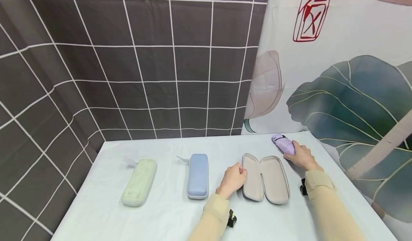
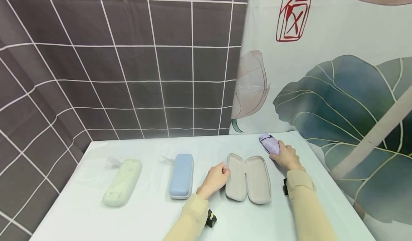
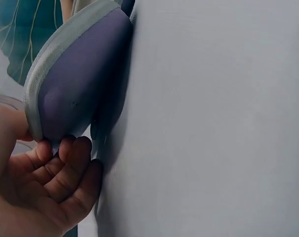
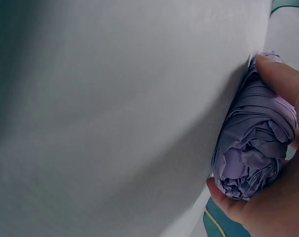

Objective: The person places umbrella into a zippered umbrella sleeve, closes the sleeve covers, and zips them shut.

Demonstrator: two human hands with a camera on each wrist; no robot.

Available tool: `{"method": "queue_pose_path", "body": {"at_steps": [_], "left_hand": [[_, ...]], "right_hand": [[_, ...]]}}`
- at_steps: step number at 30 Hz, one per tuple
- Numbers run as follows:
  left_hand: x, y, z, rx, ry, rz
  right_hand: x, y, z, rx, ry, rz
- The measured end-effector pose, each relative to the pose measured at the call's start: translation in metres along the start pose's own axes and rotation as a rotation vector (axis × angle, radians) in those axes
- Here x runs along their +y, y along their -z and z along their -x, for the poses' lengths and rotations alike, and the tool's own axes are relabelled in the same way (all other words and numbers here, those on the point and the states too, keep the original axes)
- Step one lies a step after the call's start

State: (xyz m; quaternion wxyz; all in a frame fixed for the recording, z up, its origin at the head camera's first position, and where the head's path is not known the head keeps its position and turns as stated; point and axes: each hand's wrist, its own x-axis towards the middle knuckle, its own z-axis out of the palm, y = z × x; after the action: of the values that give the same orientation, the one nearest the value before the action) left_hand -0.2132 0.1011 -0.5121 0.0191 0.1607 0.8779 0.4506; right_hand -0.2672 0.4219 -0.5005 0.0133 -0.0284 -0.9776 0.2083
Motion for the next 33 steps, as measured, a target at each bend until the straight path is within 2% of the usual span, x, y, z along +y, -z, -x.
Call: {"method": "queue_pose_path", "body": {"at_steps": [10, 20, 25, 33], "left_hand": [[0.001, 0.005, 0.001, -0.012, -0.009, 0.026], [-0.005, 0.002, -0.001, -0.006, -0.020, 0.036], [-0.004, 0.002, -0.001, -0.009, -0.016, 0.054], [-0.006, 0.003, 0.000, -0.037, 0.005, 0.091]], "right_hand": [[-0.004, 0.002, -0.003, 0.002, 0.009, 0.009], [-0.010, 0.003, 0.003, 0.068, 0.026, 0.009], [-0.017, 0.007, 0.012, 0.128, 0.036, -0.001], [-0.048, 0.012, 0.038, 0.296, 0.038, -0.061]]}}
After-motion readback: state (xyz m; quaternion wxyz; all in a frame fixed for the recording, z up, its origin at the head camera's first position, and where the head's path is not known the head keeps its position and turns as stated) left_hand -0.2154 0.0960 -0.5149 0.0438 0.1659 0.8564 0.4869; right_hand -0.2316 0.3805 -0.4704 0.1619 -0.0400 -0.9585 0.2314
